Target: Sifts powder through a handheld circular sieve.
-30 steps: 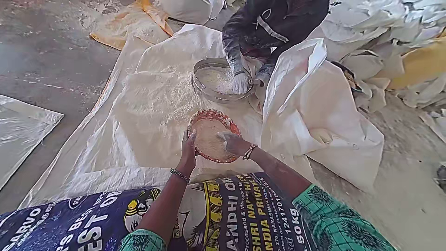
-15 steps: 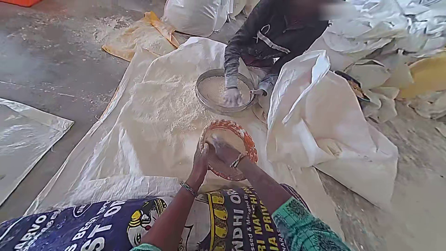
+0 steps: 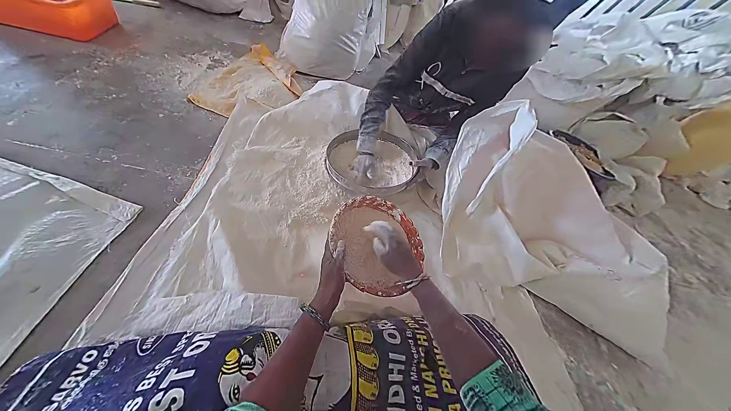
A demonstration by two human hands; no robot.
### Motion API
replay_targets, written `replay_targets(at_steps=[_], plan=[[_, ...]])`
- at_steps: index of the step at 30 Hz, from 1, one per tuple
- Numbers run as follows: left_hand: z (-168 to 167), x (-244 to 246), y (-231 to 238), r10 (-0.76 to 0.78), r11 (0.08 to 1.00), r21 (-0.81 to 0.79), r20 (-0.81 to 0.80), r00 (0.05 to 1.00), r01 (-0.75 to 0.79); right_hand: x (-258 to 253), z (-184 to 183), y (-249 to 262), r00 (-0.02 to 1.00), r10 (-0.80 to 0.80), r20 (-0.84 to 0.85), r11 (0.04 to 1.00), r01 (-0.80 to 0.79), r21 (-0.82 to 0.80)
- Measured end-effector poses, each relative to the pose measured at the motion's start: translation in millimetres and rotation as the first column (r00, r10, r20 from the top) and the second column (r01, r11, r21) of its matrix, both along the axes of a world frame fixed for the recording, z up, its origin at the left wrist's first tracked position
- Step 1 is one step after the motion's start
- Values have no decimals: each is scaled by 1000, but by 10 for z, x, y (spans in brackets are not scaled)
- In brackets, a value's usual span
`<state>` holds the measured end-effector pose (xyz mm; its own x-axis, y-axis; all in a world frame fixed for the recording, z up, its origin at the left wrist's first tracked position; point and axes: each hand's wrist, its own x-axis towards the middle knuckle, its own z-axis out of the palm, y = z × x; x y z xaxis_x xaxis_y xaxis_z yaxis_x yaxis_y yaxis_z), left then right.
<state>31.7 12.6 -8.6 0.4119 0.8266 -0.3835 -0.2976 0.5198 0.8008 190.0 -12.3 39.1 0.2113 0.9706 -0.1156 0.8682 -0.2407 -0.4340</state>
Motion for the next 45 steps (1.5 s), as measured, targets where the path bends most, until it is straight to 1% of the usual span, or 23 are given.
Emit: replay_targets(at_steps=[1,3,5,7,9,11,13,16,18,19,21,23,24,26,28,31,34,36,37,39,41,42,45], plan=[[7,-17,23,10,1000,15,-2,1000,-10,109,-15,44,997,-73,22,997,72,25],[27,-11,56,6,999,43,-1,1000,-6,230,-7,174,983,-181,21,978,182,-102],[13,22,65,-27,997,68,13,1000,26,149,-15,309,980,-191,-61,963,175,-206],[-5,25,55,-40,997,69,38,998,38,-96,34,373,984,-112,-142,949,63,-310],[-9,-13,61,-29,998,53,41,999,27,-302,33,332,983,37,-178,921,-103,-376],[0,-38,51,-22,999,24,16,1000,21,-322,-25,200,972,175,-158,879,-226,-419],[-2,-20,35,-32,999,-7,-15,999,32,-218,-17,25,962,243,-127,876,-274,-397],[-1,23,46,-67,998,1,-30,997,67,32,44,-130,994,106,22,929,-92,-358],[-1,38,33,-72,997,29,-20,997,73,150,84,-85,994,-74,81,976,89,-198],[-3,33,15,-72,997,37,-15,997,73,167,98,-8,986,-147,77,973,158,-166],[7,19,-4,-77,997,30,0,997,77,106,98,213,983,-186,-3,965,182,-190],[0,-3,6,-69,997,16,13,998,69,-91,18,370,963,-183,-199,958,129,-257],[-14,-21,28,-60,998,28,16,998,60,-217,-18,383,952,-141,-270,956,60,-287],[-49,-55,70,-17,998,60,10,1000,16,-386,-81,303,948,21,-316,929,-135,-345],[-76,-78,83,-1,996,86,14,1000,0,-393,-62,152,942,190,-277,877,-290,-384],[-47,-19,106,5,997,75,5,1000,-5,-129,11,-77,909,397,-130,835,-416,-359],[0,-6,115,23,998,55,-16,1000,-22,166,105,-91,897,436,75,787,-340,-515],[26,-30,100,12,999,33,-28,1000,-11,196,185,21,903,405,142,856,-320,-406],[31,-30,81,3,1000,22,-28,1000,-3,167,193,104,891,422,167,874,-351,-335],[20,-19,43,-25,1000,10,-16,1000,25,86,112,308,825,518,227,849,-462,-257],[-4,-34,31,-37,999,4,-16,999,37,28,61,542,740,614,275,784,-528,-327],[-21,-50,32,-30,1000,7,-17,999,30,31,67,629,734,617,283,771,-493,-402],[19,-56,63,52,999,-13,0,999,-52,207,122,714,863,418,283,804,-207,-557]])
